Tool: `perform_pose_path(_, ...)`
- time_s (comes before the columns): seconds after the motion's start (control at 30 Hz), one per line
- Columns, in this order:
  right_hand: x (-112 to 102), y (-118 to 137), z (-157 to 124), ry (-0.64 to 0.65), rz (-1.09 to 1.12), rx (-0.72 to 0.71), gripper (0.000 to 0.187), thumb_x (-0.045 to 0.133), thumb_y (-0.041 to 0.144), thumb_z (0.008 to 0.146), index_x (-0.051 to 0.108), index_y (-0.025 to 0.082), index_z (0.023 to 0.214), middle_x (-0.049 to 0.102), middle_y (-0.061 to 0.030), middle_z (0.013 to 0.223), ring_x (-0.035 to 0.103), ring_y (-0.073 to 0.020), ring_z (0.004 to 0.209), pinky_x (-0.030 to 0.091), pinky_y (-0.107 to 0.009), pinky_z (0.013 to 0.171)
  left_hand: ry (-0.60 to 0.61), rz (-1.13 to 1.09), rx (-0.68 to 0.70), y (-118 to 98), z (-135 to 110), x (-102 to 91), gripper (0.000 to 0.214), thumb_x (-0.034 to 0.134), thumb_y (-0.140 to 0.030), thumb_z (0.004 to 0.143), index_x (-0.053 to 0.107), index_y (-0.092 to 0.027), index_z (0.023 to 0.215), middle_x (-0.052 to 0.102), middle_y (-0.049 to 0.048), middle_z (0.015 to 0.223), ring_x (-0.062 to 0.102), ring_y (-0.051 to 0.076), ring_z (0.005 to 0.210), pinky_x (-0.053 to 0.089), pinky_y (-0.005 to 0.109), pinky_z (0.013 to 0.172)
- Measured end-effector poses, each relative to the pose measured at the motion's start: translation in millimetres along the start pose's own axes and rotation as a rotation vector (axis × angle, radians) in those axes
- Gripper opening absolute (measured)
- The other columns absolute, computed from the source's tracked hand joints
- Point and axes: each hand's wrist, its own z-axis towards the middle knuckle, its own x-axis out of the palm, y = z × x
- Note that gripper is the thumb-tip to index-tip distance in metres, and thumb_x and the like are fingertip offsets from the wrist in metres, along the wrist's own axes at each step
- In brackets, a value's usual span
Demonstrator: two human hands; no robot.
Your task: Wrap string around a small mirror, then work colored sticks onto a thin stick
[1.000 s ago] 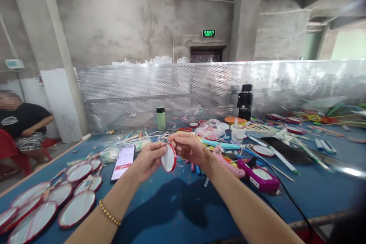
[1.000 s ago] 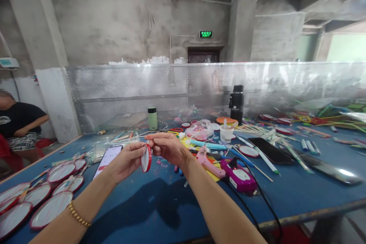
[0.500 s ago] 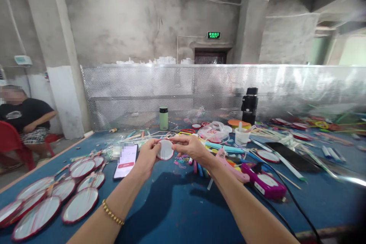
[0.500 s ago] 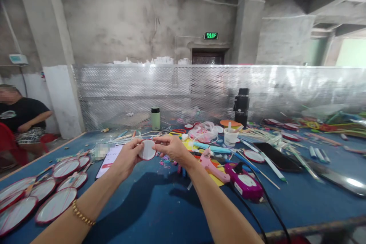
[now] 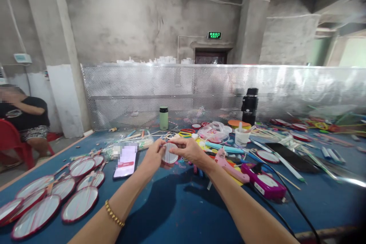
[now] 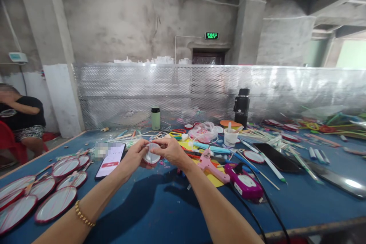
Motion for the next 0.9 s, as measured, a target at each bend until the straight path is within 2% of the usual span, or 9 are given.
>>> perform_pose_path(0.13,0,0,0,0.006,-0.011,0.005,0.042,0.072,0.042,0.071,0.073,0.016,0.104,0.069,-0.003,0.079,0.058,-0.0145,0.066,0.046,-0.025,0.06,0.026,0.078,0.023,-1,0,-0.8,0.021,0.058,-0.035,0.079,0.059,-0.018,0.091,0.066,0.0057,0.071,0.062,0.019,0.046,0.044,0.025,0.038)
perform_pose_path(0.3,0,0,-1,0.004,-0.011,0.013,0.04,0.071,0.041,0.073,0.073,0.017,0.104,0.069,-0.0017,0.077,0.057,-0.0133,0.064,0.045,-0.023,0.058,0.031,0.144,0.119,4,4,-2.9,0.019,0.052,-0.034,0.082,0.06,-0.018,0.088,0.061,0.0027,0.059,0.057,0.017,0.038,0.037,0.022,0.031)
perform_pose_path(0.5,1,-1,-1,0.013,0.019,0.046,0.038,0.069,0.044,0.074,0.074,0.014,0.096,0.068,-0.0013,0.071,0.057,-0.0125,0.059,0.045,-0.023,0.057,0.026,0.159,0.129,10,7,-2.4,0.02,0.046,-0.036,0.085,0.054,-0.018,0.085,0.059,0.001,0.058,0.057,0.016,0.038,0.043,0.024,0.034)
perform_pose_path(0.7,3,-5,1,0.0,0.021,0.074,0.035,0.071,0.042,0.072,0.073,0.013,0.091,0.064,0.0008,0.062,0.054,-0.0109,0.051,0.041,-0.021,0.048,0.034,0.206,0.166,14,8,-3.3,0.023,0.041,-0.038,0.086,0.052,-0.017,0.087,0.059,-0.0003,0.059,0.058,0.016,0.04,0.048,0.026,0.037)
perform_pose_path(0.9,8,-3,0,-0.016,0.034,0.088,0.029,0.072,0.036,0.07,0.069,0.015,0.09,0.063,0.0008,0.065,0.055,-0.012,0.05,0.043,-0.022,0.043,0.025,0.168,0.158,14,6,-0.2,0.019,0.042,-0.035,0.086,0.049,-0.018,0.088,0.058,-0.0016,0.059,0.06,0.017,0.041,0.051,0.029,0.038)
